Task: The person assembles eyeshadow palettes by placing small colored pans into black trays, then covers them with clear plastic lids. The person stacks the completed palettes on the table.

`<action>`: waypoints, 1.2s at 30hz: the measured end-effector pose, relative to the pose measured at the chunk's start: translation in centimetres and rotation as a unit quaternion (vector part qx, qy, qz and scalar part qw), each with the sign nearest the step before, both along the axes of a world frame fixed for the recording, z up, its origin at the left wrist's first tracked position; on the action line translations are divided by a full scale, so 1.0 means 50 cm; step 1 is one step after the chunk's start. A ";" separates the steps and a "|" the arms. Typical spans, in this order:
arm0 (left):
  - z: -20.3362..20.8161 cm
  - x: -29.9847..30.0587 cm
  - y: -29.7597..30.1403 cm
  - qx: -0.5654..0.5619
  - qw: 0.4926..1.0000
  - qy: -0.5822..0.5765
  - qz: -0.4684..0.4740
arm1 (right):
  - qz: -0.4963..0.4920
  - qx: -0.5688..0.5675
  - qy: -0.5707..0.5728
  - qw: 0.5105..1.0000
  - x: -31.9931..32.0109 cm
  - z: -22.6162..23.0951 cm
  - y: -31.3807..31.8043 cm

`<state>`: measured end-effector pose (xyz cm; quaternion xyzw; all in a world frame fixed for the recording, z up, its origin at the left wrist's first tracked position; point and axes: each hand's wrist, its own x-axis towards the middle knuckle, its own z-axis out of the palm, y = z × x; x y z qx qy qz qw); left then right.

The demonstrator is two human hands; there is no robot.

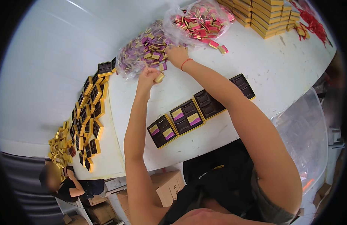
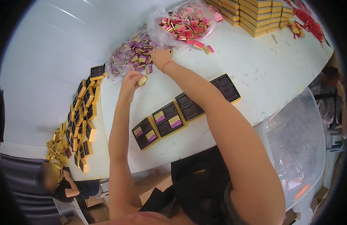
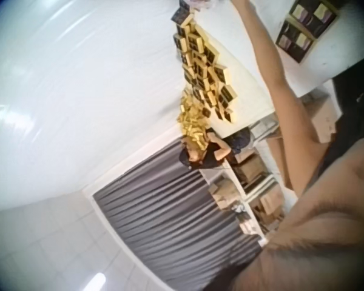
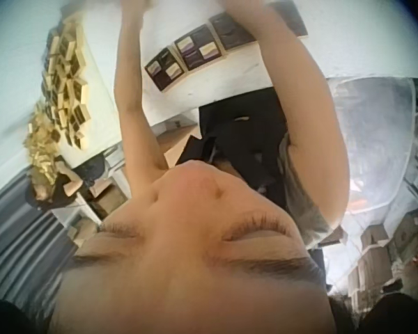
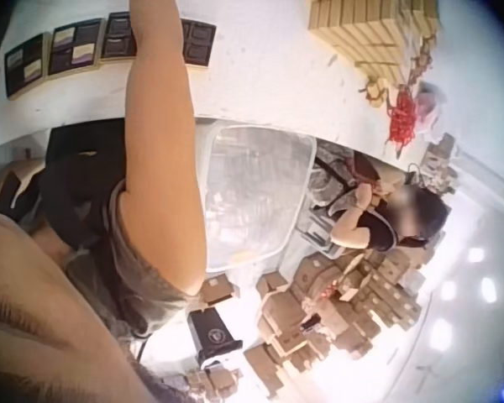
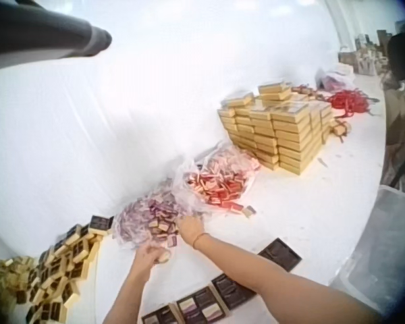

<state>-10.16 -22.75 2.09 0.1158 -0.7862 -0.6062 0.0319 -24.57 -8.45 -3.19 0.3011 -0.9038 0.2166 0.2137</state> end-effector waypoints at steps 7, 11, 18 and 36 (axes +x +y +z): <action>0.088 0.106 0.021 0.037 0.998 0.043 0.001 | 0.174 0.001 0.025 0.984 0.028 0.048 0.044; 0.094 0.138 0.032 0.157 0.985 0.054 0.040 | 0.295 -0.191 -0.243 0.904 0.111 0.099 0.163; 0.042 0.154 0.117 0.069 0.996 -0.009 -0.057 | 0.300 -0.296 -0.471 0.775 0.300 0.141 0.426; 0.001 0.172 0.289 -0.302 0.945 0.051 -0.117 | 0.289 -0.096 -0.197 0.932 0.329 0.084 0.507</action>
